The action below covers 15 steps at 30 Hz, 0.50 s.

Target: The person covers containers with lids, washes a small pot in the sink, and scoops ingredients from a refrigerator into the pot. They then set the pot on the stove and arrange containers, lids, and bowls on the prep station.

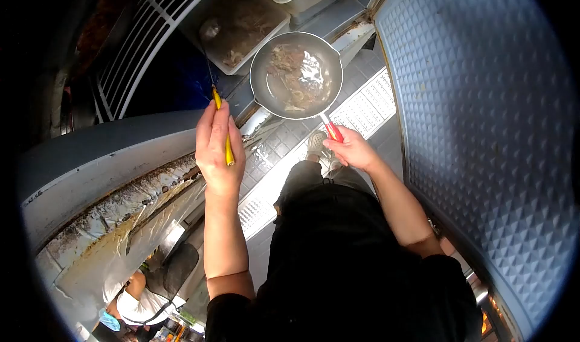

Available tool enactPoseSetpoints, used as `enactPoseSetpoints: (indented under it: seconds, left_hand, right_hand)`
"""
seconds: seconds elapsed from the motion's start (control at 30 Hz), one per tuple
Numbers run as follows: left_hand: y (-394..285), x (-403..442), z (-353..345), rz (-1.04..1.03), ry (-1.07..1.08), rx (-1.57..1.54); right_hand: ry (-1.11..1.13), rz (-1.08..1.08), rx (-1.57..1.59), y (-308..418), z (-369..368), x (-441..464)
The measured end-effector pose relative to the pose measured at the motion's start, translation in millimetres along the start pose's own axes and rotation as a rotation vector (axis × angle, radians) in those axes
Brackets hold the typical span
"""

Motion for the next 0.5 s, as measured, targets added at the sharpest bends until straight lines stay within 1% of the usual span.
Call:
enactPoseSetpoints:
  seconds: [0.03, 0.1, 0.13, 0.23, 0.27, 0.3, 0.37, 0.47, 0.5]
  left_hand:
    - [1.0, -0.6, 2.1, 0.016, -0.014, -0.058]
    - [3.4, -0.3, 7.9, 0.048, -0.056, -0.168]
    - [2.8, 1.8, 10.8, 0.091, -0.071, -0.243]
    - [16.1, 5.5, -3.6, 0.27, -0.099, -0.356]
    - [22.7, 8.5, -13.1, 0.291, -0.105, -0.35]
    - [33.2, 11.4, -25.0, 0.258, -0.137, -0.348]
    - [48.6, 23.7, -45.4, 0.211, -0.14, -0.223]
    - [55.9, 39.6, -61.6, 0.25, -0.065, -0.148]
    - [53.5, 40.9, -60.9, 0.255, -0.056, -0.169]
  right_hand:
    - [0.007, 0.01, 0.017, 5.9, -1.9, 0.1]
    - [-0.039, 0.004, -0.075, 9.0, 1.8, -3.6]
    - [-0.056, -0.005, -0.122, 9.7, 2.1, -6.0]
    - [-0.075, -0.051, -0.125, 25.7, -8.5, -9.4]
    - [-0.077, -0.084, -0.114, 36.0, -12.8, -13.5]
    - [-0.075, -0.085, -0.113, 39.4, -14.7, -14.8]
    - [-0.079, -0.093, -0.112, 43.4, -15.8, -18.7]
    - [-0.093, -0.101, -0.122, 51.7, -19.7, -23.0]
    - [-0.096, -0.106, -0.127, 52.6, -19.2, -23.5]
Point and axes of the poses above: each hand's wrist, its own x-axis towards the middle knuckle, its own z-axis out of the back of the hand, y = z × x, the point moved 5 cm from there along x, towards the middle knuckle, and after that the axes turned 3 degrees about y, right-handed, at the moved point
